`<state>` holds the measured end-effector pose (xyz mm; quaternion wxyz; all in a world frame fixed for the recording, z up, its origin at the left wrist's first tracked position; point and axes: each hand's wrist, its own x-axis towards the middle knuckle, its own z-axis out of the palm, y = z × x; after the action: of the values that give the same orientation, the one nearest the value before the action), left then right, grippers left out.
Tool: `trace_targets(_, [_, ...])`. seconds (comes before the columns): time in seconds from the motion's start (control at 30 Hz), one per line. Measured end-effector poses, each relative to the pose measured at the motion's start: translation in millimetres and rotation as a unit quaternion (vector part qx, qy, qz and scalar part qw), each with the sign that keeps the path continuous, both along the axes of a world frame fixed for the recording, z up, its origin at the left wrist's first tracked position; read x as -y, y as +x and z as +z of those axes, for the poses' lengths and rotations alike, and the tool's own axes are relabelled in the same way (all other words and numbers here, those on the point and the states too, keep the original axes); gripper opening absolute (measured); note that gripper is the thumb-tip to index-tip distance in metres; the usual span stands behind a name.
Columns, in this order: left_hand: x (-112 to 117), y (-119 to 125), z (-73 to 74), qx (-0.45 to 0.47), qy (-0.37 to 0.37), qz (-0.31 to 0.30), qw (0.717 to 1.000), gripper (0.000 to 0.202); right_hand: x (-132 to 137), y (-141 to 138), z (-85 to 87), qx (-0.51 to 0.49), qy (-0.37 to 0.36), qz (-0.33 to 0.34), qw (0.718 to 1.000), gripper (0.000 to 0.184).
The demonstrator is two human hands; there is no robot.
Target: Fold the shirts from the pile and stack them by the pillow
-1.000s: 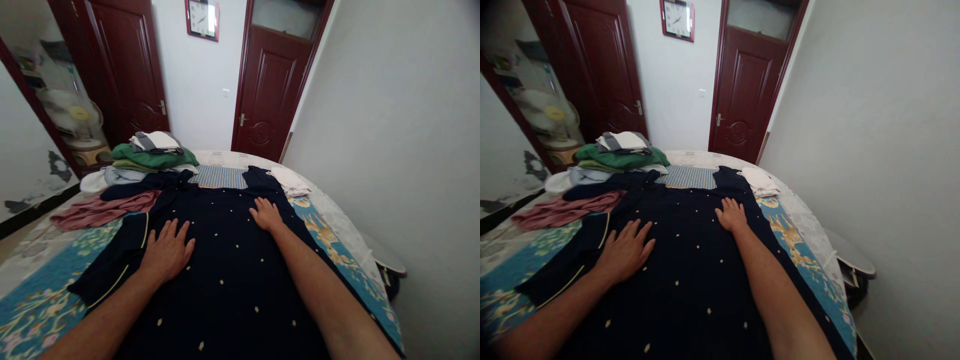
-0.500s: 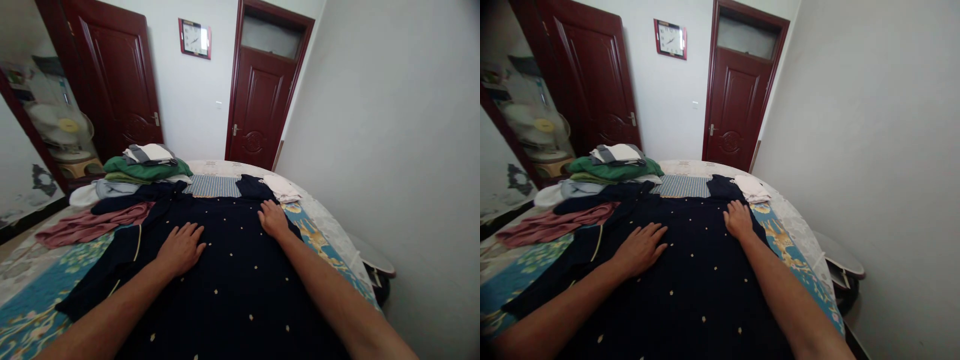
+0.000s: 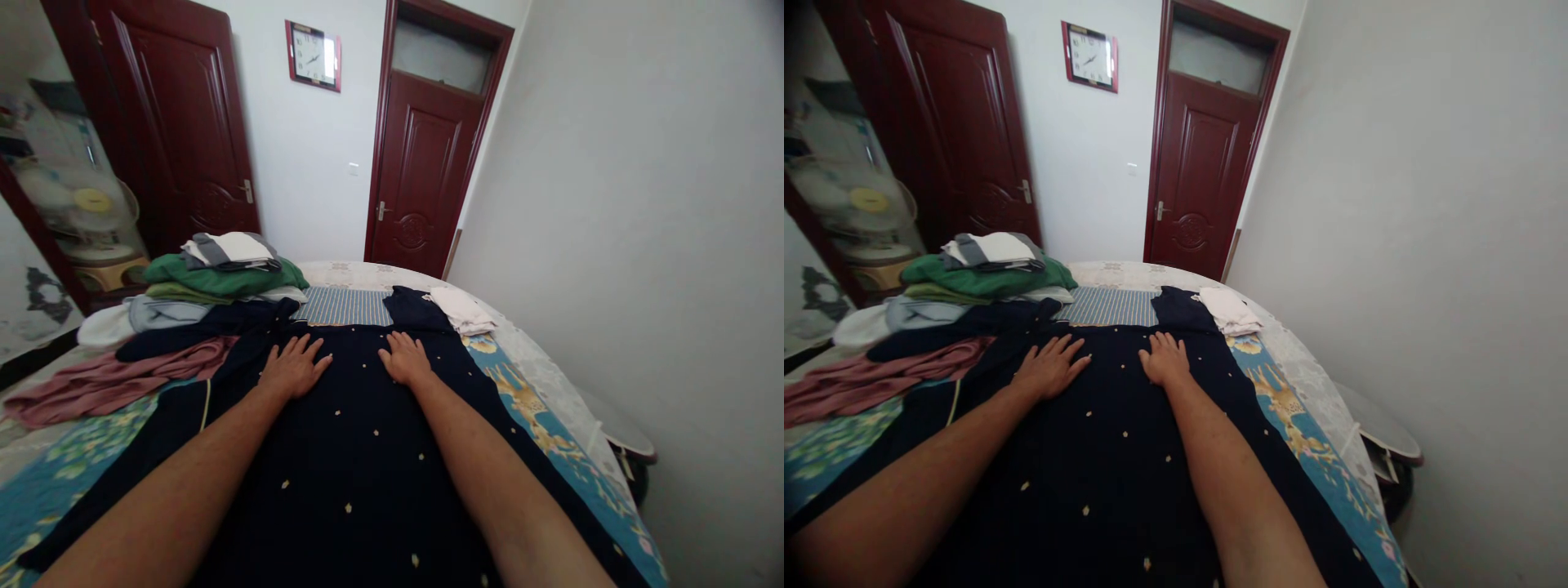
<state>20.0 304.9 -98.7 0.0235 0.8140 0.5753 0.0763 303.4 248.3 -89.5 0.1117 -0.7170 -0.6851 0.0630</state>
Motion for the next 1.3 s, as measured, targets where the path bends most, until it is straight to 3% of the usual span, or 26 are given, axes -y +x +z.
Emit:
trace_targets(0.17, [-26,-3,-3.3,0.006,-0.005,0.024,1.000,0.086,-8,56,-1.9,0.028,-0.002,-0.086,0.996,0.067])
trace_targets(0.27, [-35,-3,-4.5,0.009,-0.012,0.029,0.999,0.085,-5,64,-4.5,0.032,0.016,-0.122,0.992,0.067])
trace_targets(0.37, [-35,-6,-0.1,0.013,-0.014,0.021,1.000,0.083,2,60,-6.2,0.044,0.104,-0.155,0.981,0.063])
trace_targets(0.5, [-21,-14,15.2,0.038,-0.044,-0.023,0.998,0.080,21,51,-4.3,0.050,0.224,-0.065,0.971,0.049])
trace_targets(0.67, [33,-25,27.1,0.047,-0.080,-0.066,0.993,0.076,58,26,1.3,0.022,0.187,0.039,0.981,0.041])
trace_targets(0.87, [129,-29,13.0,0.045,-0.026,-0.114,0.992,0.075,122,-58,5.0,-0.017,0.127,0.124,0.984,0.050])
trace_targets(0.97, [157,-33,8.0,0.035,0.006,-0.123,0.992,0.074,154,-99,4.7,-0.025,0.097,0.179,0.979,0.054])
trace_targets(1.03, [167,-37,8.2,0.032,0.015,-0.119,0.992,0.073,170,-112,4.9,-0.022,0.079,0.197,0.977,0.055])
trace_targets(1.17, [184,-54,13.6,0.032,0.012,-0.121,0.992,0.072,188,-89,6.1,0.002,0.051,0.148,0.988,0.056])
trace_targets(1.3, [206,-83,17.6,0.024,0.010,-0.152,0.988,0.072,209,-11,-0.8,0.053,0.048,0.046,0.996,0.059])
